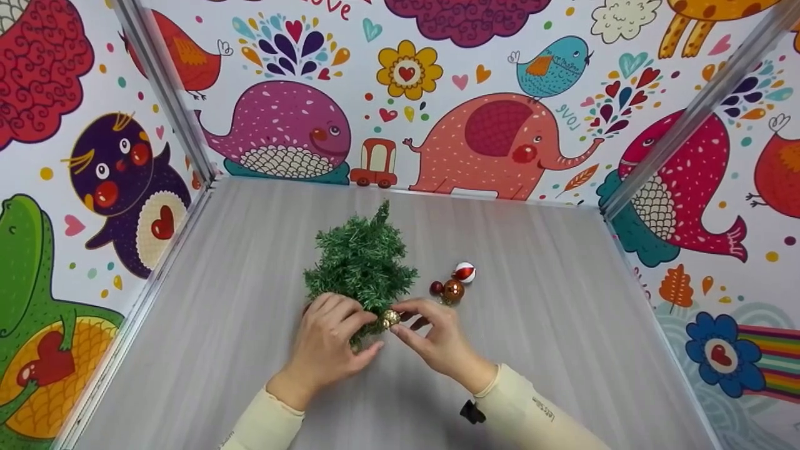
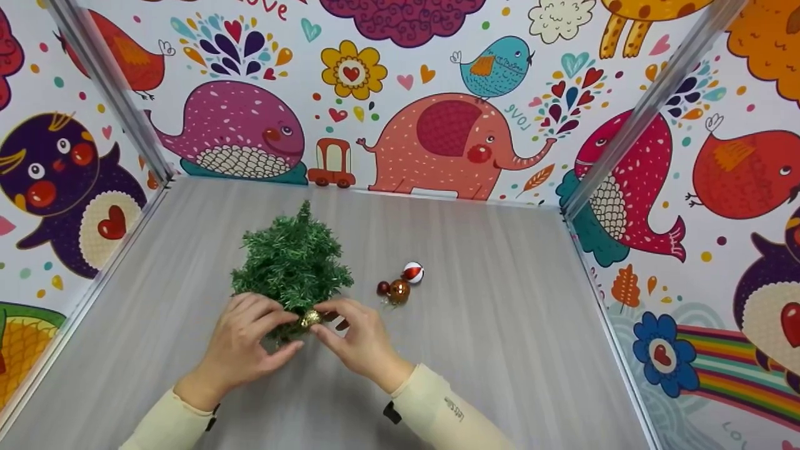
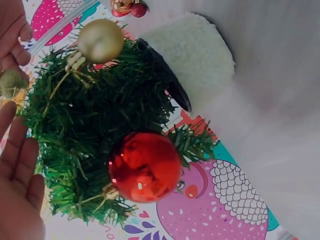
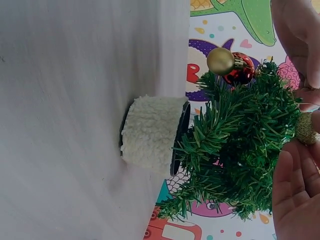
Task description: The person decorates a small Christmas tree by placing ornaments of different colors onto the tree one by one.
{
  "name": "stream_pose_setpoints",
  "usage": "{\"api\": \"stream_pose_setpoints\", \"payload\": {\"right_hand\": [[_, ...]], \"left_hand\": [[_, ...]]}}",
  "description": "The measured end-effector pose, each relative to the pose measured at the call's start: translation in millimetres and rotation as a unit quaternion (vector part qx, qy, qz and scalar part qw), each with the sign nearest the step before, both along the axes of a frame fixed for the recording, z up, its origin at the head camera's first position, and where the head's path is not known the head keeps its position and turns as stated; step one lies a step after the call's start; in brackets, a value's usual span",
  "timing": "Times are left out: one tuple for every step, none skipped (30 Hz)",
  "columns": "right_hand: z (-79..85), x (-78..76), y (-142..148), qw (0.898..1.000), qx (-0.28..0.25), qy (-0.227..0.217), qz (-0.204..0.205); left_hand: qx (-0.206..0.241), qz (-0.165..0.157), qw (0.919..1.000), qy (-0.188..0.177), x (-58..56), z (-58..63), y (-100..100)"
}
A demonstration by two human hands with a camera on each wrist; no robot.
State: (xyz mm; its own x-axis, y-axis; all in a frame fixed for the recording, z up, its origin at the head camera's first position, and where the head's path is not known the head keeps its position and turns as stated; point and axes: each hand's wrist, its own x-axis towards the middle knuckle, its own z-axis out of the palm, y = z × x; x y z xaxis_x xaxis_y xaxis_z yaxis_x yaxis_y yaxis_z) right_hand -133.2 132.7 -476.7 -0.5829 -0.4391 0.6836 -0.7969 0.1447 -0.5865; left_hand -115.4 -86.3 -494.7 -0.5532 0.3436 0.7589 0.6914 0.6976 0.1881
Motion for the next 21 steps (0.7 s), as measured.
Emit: {"api": "stream_pose_setpoints", "payload": {"right_hand": [[2.7,1.2,-0.4,1.0,0.0,0.0,-0.001],[4.6,2.1,-0.6,1.0,0.001,0.0,-0.001],[5.9,3.0,-0.8,1.0,0.001,-0.004,-0.001],[6.8,3.7,-0.9,1.0,0.001,-0.006,-0.001],[7.7,4.3,-1.1,1.0,0.001,-0.01,-0.001],[8.5,5.1,-1.5,1.0,0.001,-0.015,-0.001],[8.9,5.4,-1.5,1.0,0.001,-0.019,-0.001],[8.8,5.5,-1.6,1.0,0.001,-0.021,-0.001],[8.6,5.7,-1.5,1.0,0.0,-0.024,0.0],[7.8,5.0,-1.5,1.0,0.0,-0.023,-0.001],[6.6,4.3,-1.3,1.0,0.0,-0.023,-0.001],[4.8,3.4,-1.0,1.0,0.0,-0.022,-0.001],[2.2,2.4,-0.6,1.0,-0.001,-0.023,-0.002],[-1.1,1.0,-0.2,1.0,0.0,-0.023,-0.002],[-5.2,-0.5,0.5,1.0,0.002,-0.024,-0.003],[-9.9,-2.2,1.2,1.0,0.005,-0.027,-0.004],[-14.7,-3.6,2.0,0.999,0.01,-0.032,-0.005],[-19.5,-5.0,2.8,0.999,0.017,-0.037,-0.006],[-23.8,-6.1,3.7,0.999,0.026,-0.044,-0.007],[-27.5,-7.1,4.6,0.998,0.036,-0.049,-0.008],[-30.4,-7.6,5.4,0.997,0.047,-0.054,-0.008]], "left_hand": [[-0.003,0.001,1.0,0.005,-0.2,-0.4,0.9],[-0.006,0.003,0.9999,0.01,-0.6,-0.7,2.0],[-0.008,0.005,0.9998,0.015,-0.9,-0.9,3.1],[-0.009,0.006,0.9997,0.022,-1.1,-1.1,4.4],[-0.008,0.007,0.9995,0.029,-1.4,-1.2,5.4],[-0.006,0.008,0.9992,0.038,-1.7,-1.5,6.3],[-0.003,0.009,0.9989,0.046,-1.8,-1.7,7.0],[0.0,0.01,0.9987,0.051,-1.7,-2.0,7.3],[0.004,0.01,0.9983,0.056,-1.6,-2.0,7.6],[0.009,0.009,0.998,0.061,-1.5,-2.2,7.7],[0.014,0.009,0.9978,0.064,-1.6,-2.3,7.4],[0.018,0.008,0.9977,0.065,-1.6,-2.4,7.2],[0.022,0.007,0.9977,0.065,-1.5,-2.3,6.7],[0.026,0.005,0.9976,0.064,-1.5,-2.1,6.1],[0.029,0.004,0.9975,0.064,-1.4,-1.8,5.5],[0.032,0.003,0.9974,0.064,-1.3,-1.5,4.8],[0.033,0.003,0.9974,0.064,-1.3,-1.0,3.9],[0.034,0.004,0.9973,0.064,-1.3,-0.4,3.2],[0.035,0.005,0.9973,0.064,-1.2,0.3,2.3],[0.036,0.006,0.9972,0.064,-1.3,1.1,1.6],[0.037,0.006,0.9972,0.064,-1.4,2.1,1.2]]}}
